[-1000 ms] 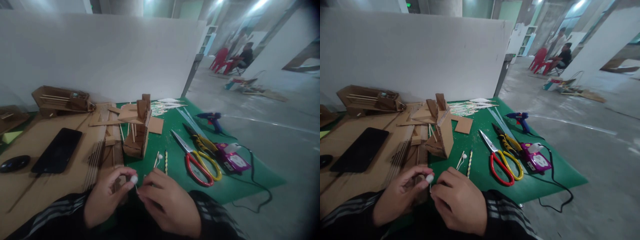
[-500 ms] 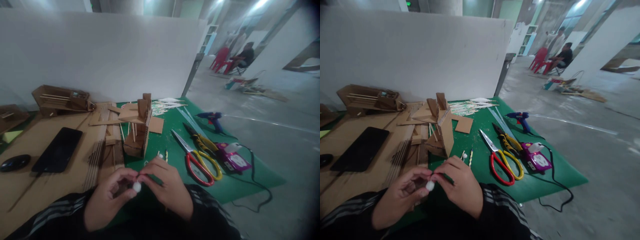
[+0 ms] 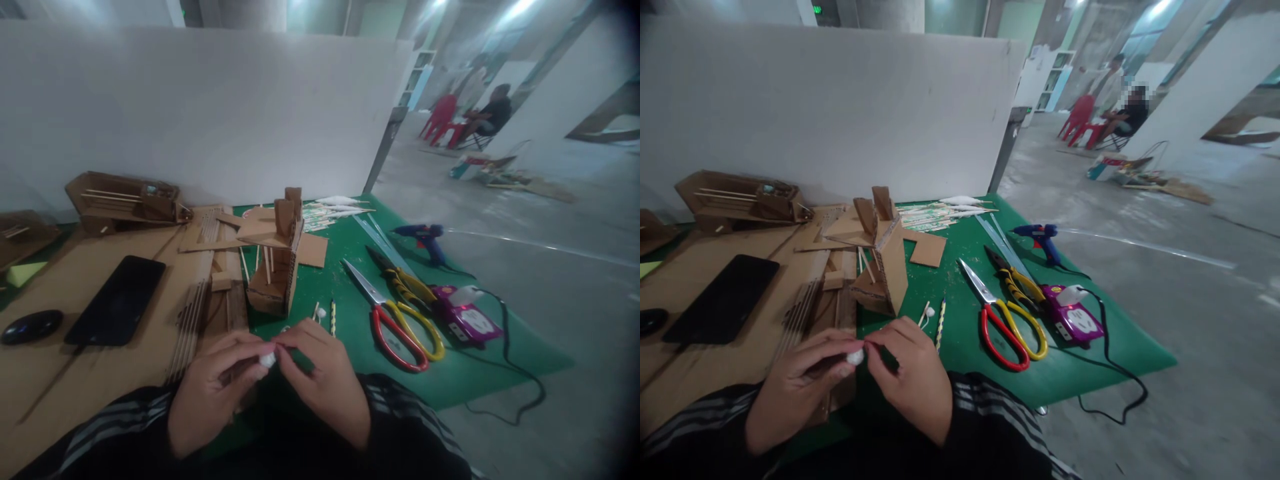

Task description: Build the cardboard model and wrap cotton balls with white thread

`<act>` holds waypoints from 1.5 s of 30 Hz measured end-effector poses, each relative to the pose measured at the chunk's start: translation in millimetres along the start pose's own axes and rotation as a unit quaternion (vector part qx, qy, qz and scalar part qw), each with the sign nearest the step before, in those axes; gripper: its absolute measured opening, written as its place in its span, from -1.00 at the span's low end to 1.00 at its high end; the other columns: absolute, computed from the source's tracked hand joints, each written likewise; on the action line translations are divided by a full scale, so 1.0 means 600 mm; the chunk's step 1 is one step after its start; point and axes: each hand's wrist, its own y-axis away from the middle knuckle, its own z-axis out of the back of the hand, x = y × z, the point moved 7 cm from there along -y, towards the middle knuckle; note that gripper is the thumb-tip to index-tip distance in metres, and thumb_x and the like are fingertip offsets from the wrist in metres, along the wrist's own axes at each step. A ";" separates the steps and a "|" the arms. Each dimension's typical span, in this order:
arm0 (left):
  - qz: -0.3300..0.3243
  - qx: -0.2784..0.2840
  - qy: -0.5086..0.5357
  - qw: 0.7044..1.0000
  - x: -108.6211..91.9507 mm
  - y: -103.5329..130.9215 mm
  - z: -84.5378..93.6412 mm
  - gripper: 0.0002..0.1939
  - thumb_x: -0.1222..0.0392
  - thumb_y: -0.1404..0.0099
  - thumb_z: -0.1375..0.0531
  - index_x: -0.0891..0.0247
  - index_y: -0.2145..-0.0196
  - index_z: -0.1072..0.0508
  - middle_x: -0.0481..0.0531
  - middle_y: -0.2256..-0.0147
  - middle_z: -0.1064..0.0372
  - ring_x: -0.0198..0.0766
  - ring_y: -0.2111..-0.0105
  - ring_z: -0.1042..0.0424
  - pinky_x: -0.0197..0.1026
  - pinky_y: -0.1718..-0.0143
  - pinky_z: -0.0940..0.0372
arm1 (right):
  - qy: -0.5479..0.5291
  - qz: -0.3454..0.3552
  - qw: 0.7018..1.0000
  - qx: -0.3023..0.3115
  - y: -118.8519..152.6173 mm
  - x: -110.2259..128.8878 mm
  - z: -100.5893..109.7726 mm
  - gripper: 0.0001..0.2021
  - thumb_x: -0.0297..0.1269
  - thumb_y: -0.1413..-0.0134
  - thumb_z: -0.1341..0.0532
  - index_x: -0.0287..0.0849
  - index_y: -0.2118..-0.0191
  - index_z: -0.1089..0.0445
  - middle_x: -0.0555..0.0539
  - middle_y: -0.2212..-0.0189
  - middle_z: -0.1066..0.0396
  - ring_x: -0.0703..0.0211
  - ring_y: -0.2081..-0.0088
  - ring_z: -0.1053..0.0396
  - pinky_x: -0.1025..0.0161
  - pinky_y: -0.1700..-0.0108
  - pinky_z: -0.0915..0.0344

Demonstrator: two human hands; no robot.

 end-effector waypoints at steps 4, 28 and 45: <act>0.082 0.008 0.111 0.990 0.017 0.005 -0.012 -0.78 0.20 -0.31 -0.24 0.11 0.08 -0.52 0.05 0.15 -0.47 -0.20 0.11 -0.46 -0.26 0.09 -0.34 | -0.004 0.001 1.000 -0.020 0.001 0.001 0.011 -0.90 -0.48 -0.22 -0.17 -0.24 0.24 -0.45 -0.11 0.36 -0.44 0.16 0.26 -0.36 0.26 0.23 -0.28; 0.143 0.028 0.133 0.980 0.026 0.002 -0.024 -0.84 0.11 -0.30 -0.22 0.22 0.21 -0.45 0.05 0.24 -0.43 -0.15 0.16 -0.40 -0.23 0.17 -0.29 | -0.077 0.064 0.994 0.048 0.011 0.037 0.012 -0.86 -0.41 -0.32 -0.06 -0.15 0.25 -0.33 -0.07 0.39 -0.34 0.15 0.28 -0.28 0.25 0.25 -0.24; 0.102 0.048 0.186 0.976 0.021 0.017 -0.031 -0.75 0.20 -0.27 -0.28 0.08 0.09 -0.43 -0.03 0.19 -0.44 -0.30 0.27 -0.42 -0.31 0.19 -0.32 | -0.022 0.036 0.999 0.014 -0.001 0.008 0.002 -0.89 -0.46 -0.26 -0.13 -0.18 0.27 -0.39 -0.08 0.38 -0.41 0.13 0.29 -0.28 0.21 0.26 -0.22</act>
